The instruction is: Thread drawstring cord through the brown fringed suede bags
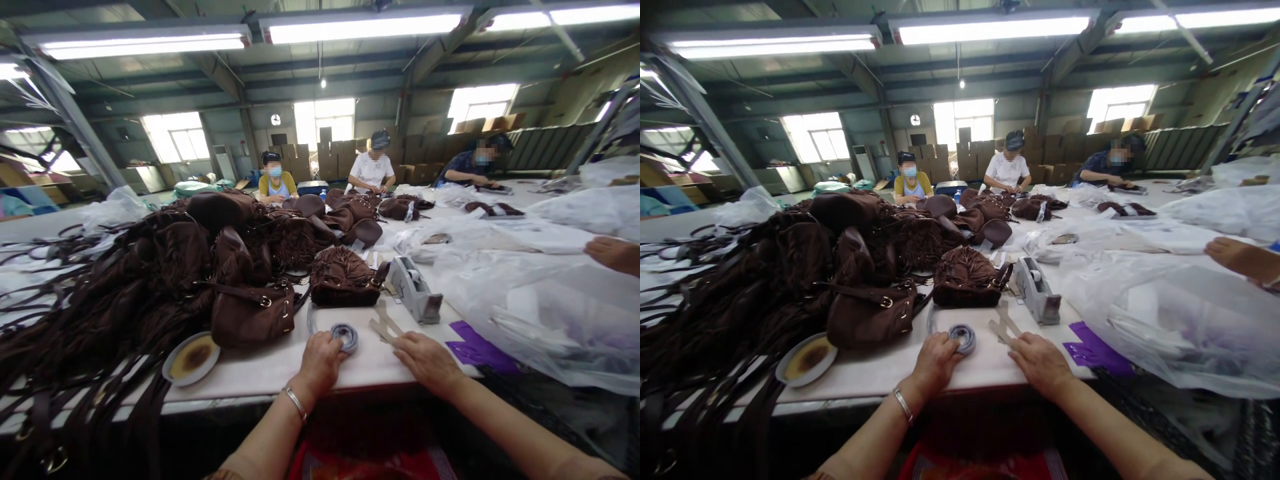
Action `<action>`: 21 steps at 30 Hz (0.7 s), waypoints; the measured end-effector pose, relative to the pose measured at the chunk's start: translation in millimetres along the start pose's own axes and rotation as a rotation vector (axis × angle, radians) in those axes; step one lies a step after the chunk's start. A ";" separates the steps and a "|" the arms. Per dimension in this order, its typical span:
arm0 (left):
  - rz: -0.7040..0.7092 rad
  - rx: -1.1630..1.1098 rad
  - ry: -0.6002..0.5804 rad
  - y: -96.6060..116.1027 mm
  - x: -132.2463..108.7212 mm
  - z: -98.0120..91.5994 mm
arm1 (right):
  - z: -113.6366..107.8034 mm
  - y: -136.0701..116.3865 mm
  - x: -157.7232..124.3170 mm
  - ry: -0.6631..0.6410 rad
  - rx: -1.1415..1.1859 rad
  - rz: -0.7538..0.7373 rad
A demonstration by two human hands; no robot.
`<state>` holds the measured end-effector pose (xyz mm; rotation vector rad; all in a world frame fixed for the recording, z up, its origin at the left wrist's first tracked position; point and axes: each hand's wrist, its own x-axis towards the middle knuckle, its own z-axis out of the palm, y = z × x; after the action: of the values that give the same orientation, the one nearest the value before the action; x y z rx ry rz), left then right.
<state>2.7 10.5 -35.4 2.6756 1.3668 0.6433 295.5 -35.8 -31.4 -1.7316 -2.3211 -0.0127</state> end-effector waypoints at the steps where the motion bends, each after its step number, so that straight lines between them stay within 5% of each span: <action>1: 0.002 0.003 -0.003 0.0 -0.1 0.1 | 1.2 -4.9 1.7 -0.010 -0.004 0.108; 4: 0.003 0.026 -0.021 1.4 -0.2 -1.4 | 5.3 -15.8 8.4 -0.044 -0.027 0.309; 15: 0.000 0.058 -0.055 9.9 -4.3 -8.4 | 8.3 -14.6 14.2 -0.133 0.110 0.409; 21: -0.008 -0.135 -0.020 22.8 -6.5 -13.6 | -2.1 -14.6 19.2 -0.127 0.224 0.471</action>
<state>11.2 -10.1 -19.6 2.5628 1.2797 0.6805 277.0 -22.3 -23.5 -2.1553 -1.8457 0.4336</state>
